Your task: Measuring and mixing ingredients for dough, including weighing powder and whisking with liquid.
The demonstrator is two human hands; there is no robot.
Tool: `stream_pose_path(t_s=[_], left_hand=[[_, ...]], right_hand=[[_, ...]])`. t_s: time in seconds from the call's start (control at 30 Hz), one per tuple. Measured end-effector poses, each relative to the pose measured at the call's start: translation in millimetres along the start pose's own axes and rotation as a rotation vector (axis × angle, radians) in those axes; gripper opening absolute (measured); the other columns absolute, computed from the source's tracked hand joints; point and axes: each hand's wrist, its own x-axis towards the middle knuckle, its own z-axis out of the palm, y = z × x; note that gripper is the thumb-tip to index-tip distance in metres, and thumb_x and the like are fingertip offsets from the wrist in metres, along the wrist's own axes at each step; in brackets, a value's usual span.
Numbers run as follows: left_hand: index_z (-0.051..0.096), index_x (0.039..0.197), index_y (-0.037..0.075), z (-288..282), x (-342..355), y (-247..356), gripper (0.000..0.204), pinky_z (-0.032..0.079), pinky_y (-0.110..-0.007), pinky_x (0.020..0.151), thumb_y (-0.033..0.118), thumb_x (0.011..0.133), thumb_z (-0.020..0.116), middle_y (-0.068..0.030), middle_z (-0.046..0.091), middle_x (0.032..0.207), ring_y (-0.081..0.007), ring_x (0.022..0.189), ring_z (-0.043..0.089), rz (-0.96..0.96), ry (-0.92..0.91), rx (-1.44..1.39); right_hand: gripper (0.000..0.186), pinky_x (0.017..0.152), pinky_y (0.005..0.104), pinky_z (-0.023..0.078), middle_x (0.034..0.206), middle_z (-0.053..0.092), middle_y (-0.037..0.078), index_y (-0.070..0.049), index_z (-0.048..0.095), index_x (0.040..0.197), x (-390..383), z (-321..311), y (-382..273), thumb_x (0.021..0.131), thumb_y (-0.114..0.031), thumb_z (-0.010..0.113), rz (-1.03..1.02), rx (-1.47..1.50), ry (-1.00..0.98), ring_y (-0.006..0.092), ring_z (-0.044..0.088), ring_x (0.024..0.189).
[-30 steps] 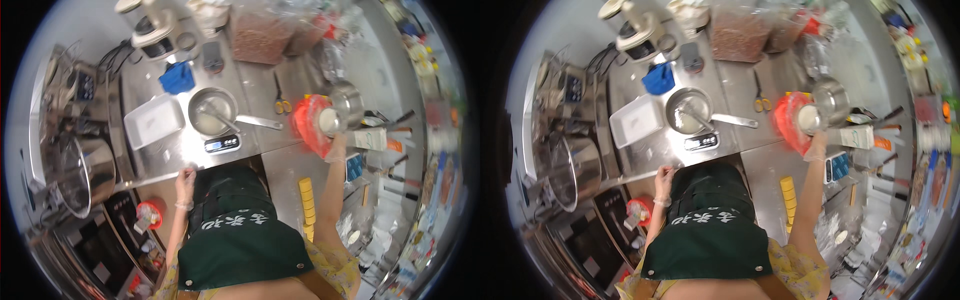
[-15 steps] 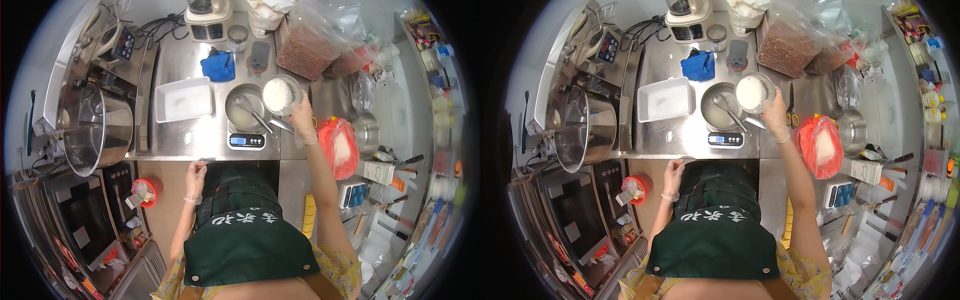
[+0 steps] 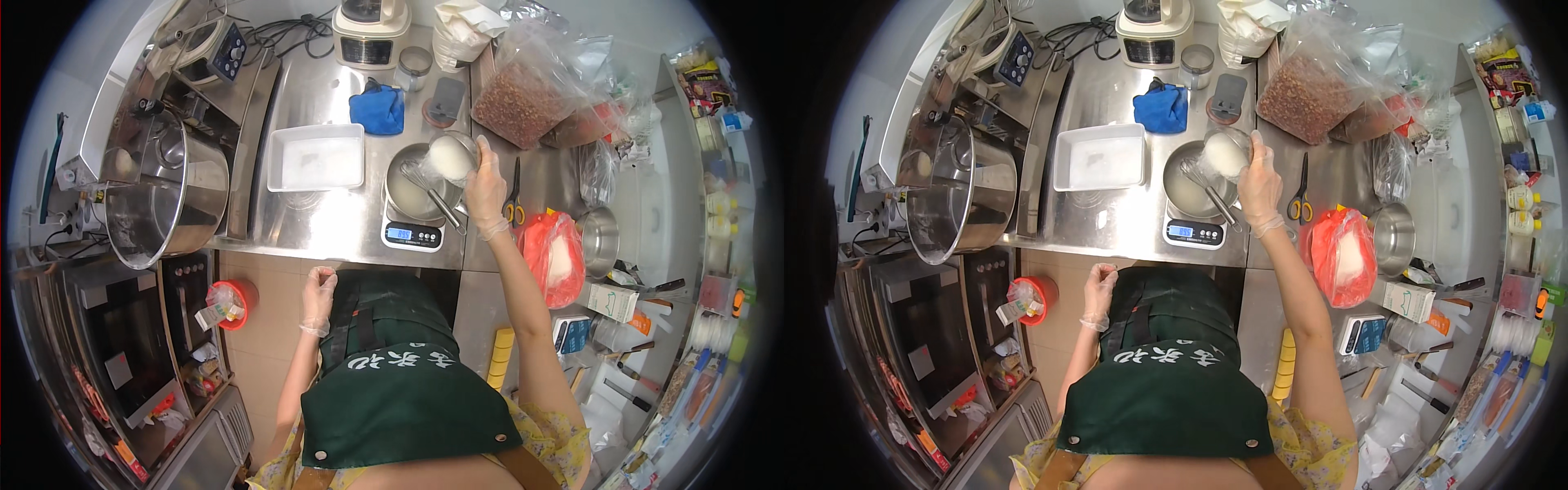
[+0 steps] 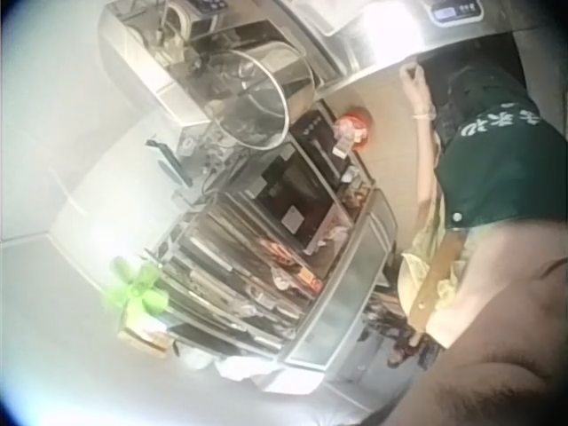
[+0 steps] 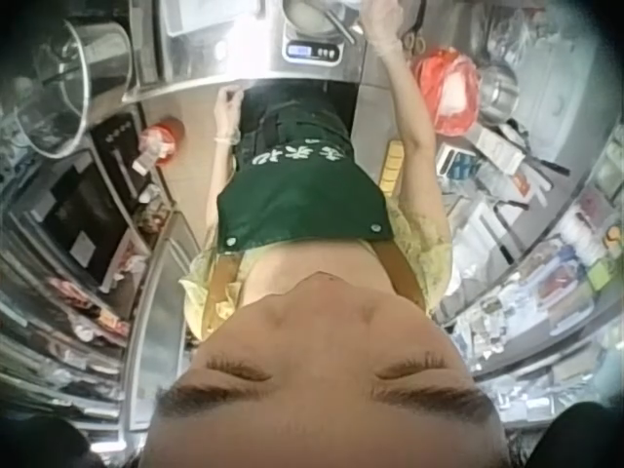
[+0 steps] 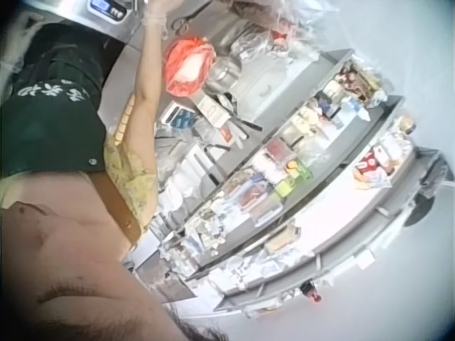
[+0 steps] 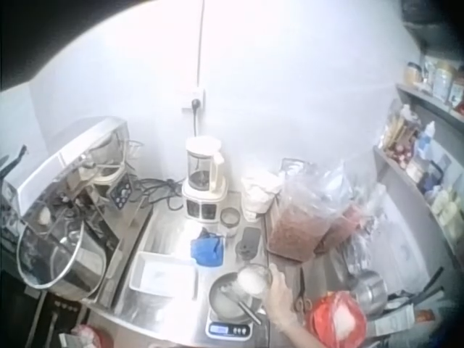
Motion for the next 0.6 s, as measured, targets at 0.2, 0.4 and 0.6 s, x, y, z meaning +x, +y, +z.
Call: stream_pose_path(t_s=[0.2, 0.4, 0.6], left_hand=[[0.056, 0.096, 0.002, -3, 1, 1, 0.011, 0.046, -0.025, 0.077, 0.006, 0.087, 0.059, -0.0047, 0.061, 0.092, -0.0116, 0.085, 0.056, 0.004, -0.018, 0.022], [0.056, 0.096, 0.002, -5, 1, 0, 0.011, 0.046, -0.025, 0.078, 0.006, 0.087, 0.060, -0.0048, 0.061, 0.090, -0.0116, 0.084, 0.056, 0.016, -0.017, 0.009], [0.056, 0.096, 0.002, -6, 1, 3, 0.011, 0.047, -0.026, 0.077, 0.009, 0.088, 0.059, -0.0054, 0.061, 0.088, -0.0122, 0.084, 0.057, 0.012, -0.015, 0.076]], right_hand=[[0.056, 0.076, 0.0475, 0.050, 0.118, 0.057, 0.019, -0.006, 0.041, 0.135, 5, 8, 17, 0.079, -0.002, 0.047, -0.017, 0.056, 0.099, 0.0392, 0.064, 0.083], [0.051, 0.057, 0.0319, 0.053, 0.098, 0.064, 0.014, -0.002, 0.042, 0.132, 12, 12, 40, 0.081, -0.002, 0.044, 0.471, 0.672, -0.097, 0.0195, 0.065, 0.071], [0.048, 0.046, 0.0260, 0.046, 0.092, 0.062, 0.009, -0.003, 0.044, 0.129, 13, 9, 32, 0.081, 0.001, 0.042, 0.475, 0.787, -0.099, 0.0128, 0.057, 0.058]])
